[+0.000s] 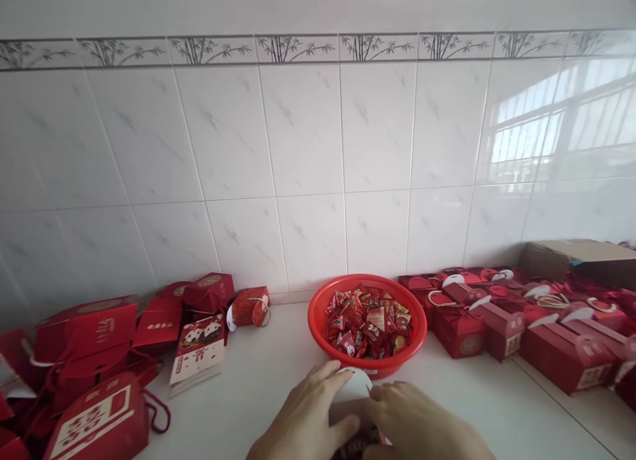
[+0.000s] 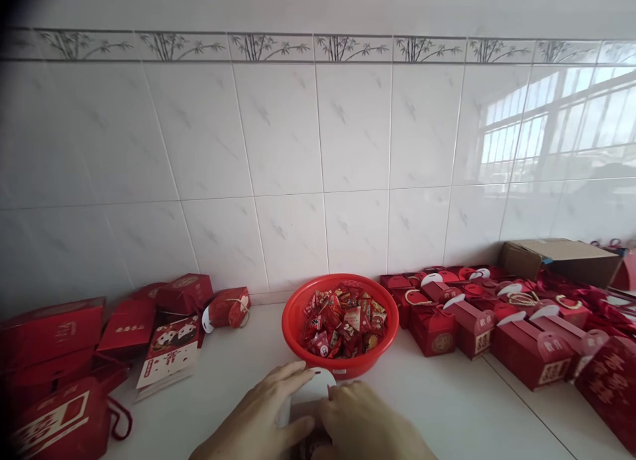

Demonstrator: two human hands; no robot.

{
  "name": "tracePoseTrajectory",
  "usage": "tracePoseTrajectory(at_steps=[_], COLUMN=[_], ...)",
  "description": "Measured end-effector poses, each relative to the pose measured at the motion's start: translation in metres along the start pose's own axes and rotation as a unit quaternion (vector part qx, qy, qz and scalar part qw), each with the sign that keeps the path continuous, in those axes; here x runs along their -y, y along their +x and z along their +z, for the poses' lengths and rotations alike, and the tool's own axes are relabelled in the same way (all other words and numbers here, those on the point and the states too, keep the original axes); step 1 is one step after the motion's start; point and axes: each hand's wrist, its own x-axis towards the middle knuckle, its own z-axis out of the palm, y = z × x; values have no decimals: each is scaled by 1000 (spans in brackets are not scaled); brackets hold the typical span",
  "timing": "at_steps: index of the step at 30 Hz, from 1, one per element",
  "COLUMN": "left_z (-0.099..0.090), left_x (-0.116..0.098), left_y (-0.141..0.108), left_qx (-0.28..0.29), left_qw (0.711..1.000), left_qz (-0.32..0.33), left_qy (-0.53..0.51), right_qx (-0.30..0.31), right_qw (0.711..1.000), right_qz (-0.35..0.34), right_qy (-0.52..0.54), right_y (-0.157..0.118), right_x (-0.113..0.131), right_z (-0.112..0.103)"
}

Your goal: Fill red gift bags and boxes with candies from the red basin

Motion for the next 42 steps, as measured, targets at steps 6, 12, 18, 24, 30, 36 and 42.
tracePoseTrajectory(at_steps=[6, 12, 18, 24, 30, 36, 42], left_z=[1, 8, 35, 36, 29, -14, -37], left_x=[-5, -18, -22, -15, 18, 15, -9], left_y=[-7, -9, -3, 5, 16, -7, -14], left_qx=[70, 62, 44, 95, 145, 162, 129], left_qw=[995, 995, 996, 992, 983, 975, 982], left_qz=[70, 76, 58, 44, 116, 151, 131], left_qy=[14, 32, 53, 64, 14, -32, -30], right_qx=[28, 26, 46, -8, -51, -46, -7], right_qw=[999, 997, 995, 996, 989, 992, 999], right_qz=[43, 57, 88, 29, -43, -56, -42], right_qy=[-15, 34, -5, -85, -133, -104, -31], right_y=[-7, -25, -24, -10, -1, -5, -22], right_x=[14, 15, 25, 9, -20, -15, 10], right_z=[-20, -12, -4, 23, 43, 25, -4])
